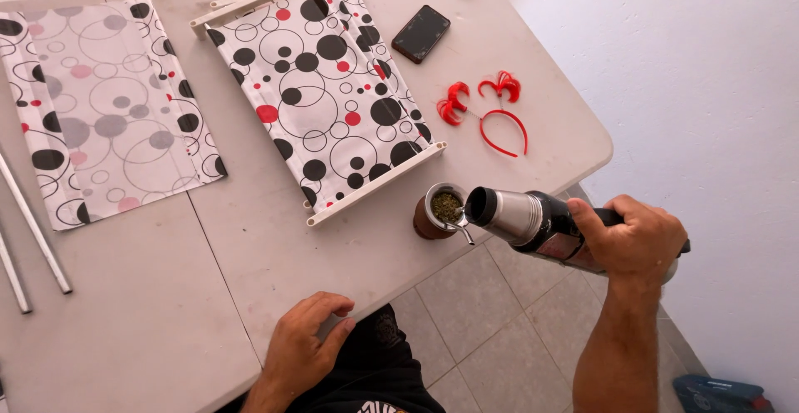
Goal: Assembling a multi-tiered fabric and metal pole shelf/organizer on a table.
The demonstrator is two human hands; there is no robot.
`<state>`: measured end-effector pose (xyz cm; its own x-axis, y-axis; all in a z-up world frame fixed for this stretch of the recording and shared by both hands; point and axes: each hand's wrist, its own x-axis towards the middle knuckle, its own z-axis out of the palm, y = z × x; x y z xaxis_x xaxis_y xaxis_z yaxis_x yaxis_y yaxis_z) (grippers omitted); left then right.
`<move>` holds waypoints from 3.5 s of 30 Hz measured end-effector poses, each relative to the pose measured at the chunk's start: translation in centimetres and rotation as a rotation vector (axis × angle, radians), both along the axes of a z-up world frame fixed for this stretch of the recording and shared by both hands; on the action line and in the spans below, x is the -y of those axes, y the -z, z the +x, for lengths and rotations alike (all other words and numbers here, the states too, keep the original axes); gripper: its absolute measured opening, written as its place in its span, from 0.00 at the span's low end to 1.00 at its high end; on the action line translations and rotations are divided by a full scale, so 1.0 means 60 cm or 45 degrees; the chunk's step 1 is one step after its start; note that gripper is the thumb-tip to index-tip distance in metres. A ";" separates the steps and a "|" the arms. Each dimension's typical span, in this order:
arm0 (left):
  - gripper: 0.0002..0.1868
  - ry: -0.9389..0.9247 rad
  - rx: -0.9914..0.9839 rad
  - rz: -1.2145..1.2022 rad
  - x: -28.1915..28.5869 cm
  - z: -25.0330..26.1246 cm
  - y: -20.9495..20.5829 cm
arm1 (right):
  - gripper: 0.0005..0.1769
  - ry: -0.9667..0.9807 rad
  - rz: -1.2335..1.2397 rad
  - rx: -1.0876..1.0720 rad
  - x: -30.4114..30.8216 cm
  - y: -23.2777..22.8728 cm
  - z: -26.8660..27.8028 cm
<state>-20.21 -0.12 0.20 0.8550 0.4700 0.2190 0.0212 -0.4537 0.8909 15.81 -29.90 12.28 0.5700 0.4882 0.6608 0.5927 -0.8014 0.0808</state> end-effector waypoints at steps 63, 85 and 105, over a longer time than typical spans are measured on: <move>0.07 -0.069 -0.076 -0.051 0.001 -0.001 0.022 | 0.33 0.186 2.250 -0.671 -0.105 -0.076 0.238; 0.09 -0.091 -0.040 -0.062 -0.002 0.000 0.022 | 0.34 0.023 1.103 0.266 -0.049 0.021 0.196; 0.05 0.068 0.026 -0.009 -0.011 -0.003 -0.011 | 0.64 -1.119 0.911 -1.025 -0.269 0.151 -0.160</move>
<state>-20.37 0.54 0.89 0.8745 0.4253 0.2331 -0.0209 -0.4472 0.8942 6.21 -13.76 3.24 0.5950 0.5800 0.5563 0.6053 0.1320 -0.7850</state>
